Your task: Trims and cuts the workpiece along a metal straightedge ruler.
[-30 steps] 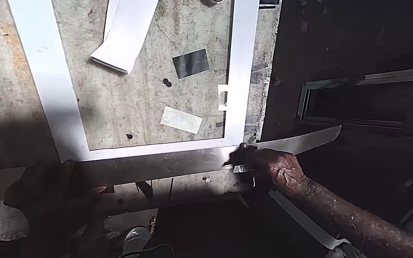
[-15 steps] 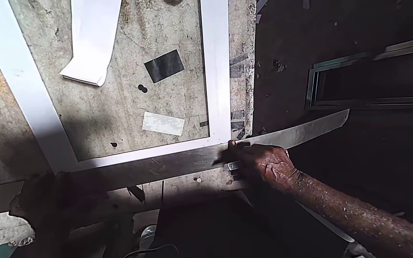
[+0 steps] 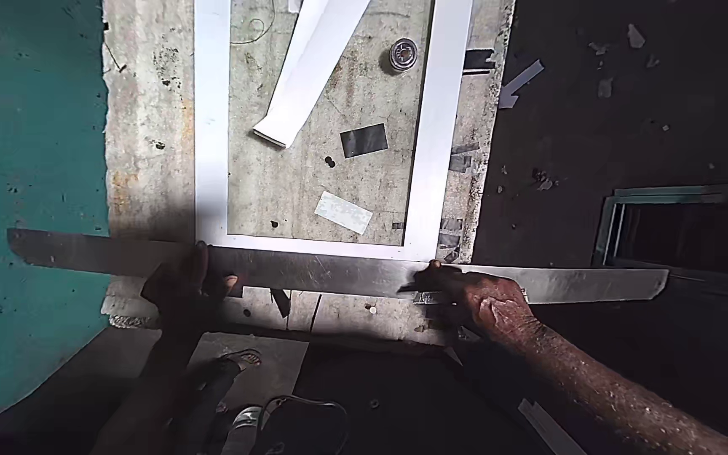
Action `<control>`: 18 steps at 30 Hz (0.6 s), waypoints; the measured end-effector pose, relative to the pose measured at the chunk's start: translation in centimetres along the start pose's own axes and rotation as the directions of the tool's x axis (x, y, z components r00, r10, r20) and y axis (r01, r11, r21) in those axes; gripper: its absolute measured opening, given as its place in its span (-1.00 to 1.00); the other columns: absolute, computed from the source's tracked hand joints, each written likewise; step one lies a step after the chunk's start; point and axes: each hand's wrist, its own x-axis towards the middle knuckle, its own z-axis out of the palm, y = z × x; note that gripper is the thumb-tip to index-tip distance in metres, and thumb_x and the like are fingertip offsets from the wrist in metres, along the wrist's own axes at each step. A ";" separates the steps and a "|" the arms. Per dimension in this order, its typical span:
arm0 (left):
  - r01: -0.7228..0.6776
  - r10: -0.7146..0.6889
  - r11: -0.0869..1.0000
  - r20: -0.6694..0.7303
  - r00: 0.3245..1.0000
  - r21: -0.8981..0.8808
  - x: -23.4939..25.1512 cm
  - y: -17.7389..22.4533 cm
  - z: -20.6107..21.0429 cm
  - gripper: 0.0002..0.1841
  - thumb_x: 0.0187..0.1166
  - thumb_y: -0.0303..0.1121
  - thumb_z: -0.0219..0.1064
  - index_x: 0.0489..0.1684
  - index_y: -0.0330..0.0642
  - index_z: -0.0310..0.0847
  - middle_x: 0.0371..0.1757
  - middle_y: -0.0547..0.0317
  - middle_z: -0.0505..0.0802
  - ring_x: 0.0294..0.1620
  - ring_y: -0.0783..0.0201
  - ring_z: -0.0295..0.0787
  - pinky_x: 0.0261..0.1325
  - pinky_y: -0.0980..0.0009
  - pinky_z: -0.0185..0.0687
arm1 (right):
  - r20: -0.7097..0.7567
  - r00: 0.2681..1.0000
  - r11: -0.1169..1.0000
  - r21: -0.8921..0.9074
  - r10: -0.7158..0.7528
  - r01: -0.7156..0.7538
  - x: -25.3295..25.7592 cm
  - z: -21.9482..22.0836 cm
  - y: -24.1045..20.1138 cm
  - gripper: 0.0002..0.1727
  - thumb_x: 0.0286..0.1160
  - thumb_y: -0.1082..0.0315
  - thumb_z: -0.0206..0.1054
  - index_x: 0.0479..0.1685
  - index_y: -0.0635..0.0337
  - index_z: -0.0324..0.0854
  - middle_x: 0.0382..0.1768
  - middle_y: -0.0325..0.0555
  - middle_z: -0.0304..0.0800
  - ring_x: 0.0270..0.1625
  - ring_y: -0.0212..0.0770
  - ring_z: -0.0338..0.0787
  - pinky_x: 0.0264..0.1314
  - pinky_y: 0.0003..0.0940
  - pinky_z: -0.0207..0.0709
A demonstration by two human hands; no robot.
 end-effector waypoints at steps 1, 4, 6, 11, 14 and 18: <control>0.085 -0.086 0.995 0.005 0.996 0.042 -0.1 1.5 -0.5 0.05 0.35 0.67 -0.12 0.70 0.09 0.46 0.46 -0.28 0.67 0.43 -0.32 0.57 0.39 -0.41 0.28 | -0.003 1.000 1.000 0.001 -0.006 0.006 0.1 -0.1 -0.1 -0.29 0.16 -0.04 0.63 0.42 -0.02 0.71 -0.15 0.05 0.93 -0.32 0.22 0.90 -0.46 0.21 0.64; 0.295 -0.300 0.947 0.025 0.954 0.127 0.1 6.3 -1.3 0.34 0.03 0.80 0.04 0.73 -0.19 0.35 0.54 -0.34 0.58 0.42 -0.31 0.59 0.30 -0.39 0.40 | -0.014 1.000 1.000 -0.012 -0.024 0.024 0.4 0.0 0.0 -0.21 0.12 -0.12 0.65 0.48 -0.06 0.69 -0.14 0.09 0.95 -0.36 0.27 0.89 -0.50 0.29 0.61; 0.442 -0.456 0.888 0.118 0.882 0.126 0.8 10.0 -1.5 0.56 -0.21 0.84 0.16 0.80 -0.37 0.12 0.75 -0.36 0.35 0.64 -0.30 0.40 0.52 -0.38 0.29 | 0.022 1.000 0.999 -0.035 -0.007 0.008 0.3 -0.3 0.1 -0.20 0.16 -0.15 0.63 0.53 -0.10 0.67 -0.09 0.07 0.96 -0.29 0.28 0.91 -0.42 0.31 0.65; 0.648 -0.634 0.755 0.368 0.680 0.103 2.8 15.9 -1.9 0.84 -0.46 0.82 0.35 0.86 -0.49 -0.42 0.89 -0.46 -0.27 0.93 -0.32 -0.43 0.80 -0.36 -0.45 | 0.204 0.977 0.994 -0.097 0.063 -0.044 0.6 -2.0 -0.8 -0.16 0.33 -0.26 0.49 0.67 -0.15 0.52 0.01 0.13 0.94 -0.13 0.29 0.92 -0.21 0.31 0.68; 0.680 -0.655 0.722 0.439 0.615 0.125 3.5 16.6 -2.4 0.87 -0.46 0.78 0.43 0.86 -0.46 -0.54 0.88 -0.45 -0.36 0.93 -0.31 -0.47 0.78 -0.39 -0.46 | 0.189 0.982 0.993 -0.118 0.024 -0.002 0.5 -1.5 -0.1 -0.14 0.31 -0.33 0.46 0.67 -0.18 0.52 0.04 0.09 0.94 -0.11 0.28 0.92 -0.20 0.30 0.68; 0.689 -0.663 0.705 0.499 0.559 0.165 4.3 16.5 -2.4 0.89 -0.48 0.77 0.45 0.85 -0.44 -0.65 0.88 -0.43 -0.42 0.93 -0.32 -0.53 0.76 -0.44 -0.39 | 0.202 0.979 0.992 -0.118 -0.022 0.046 0.7 -1.6 0.7 -0.18 0.34 -0.30 0.45 0.66 -0.22 0.54 0.07 0.06 0.94 -0.08 0.27 0.92 -0.19 0.30 0.68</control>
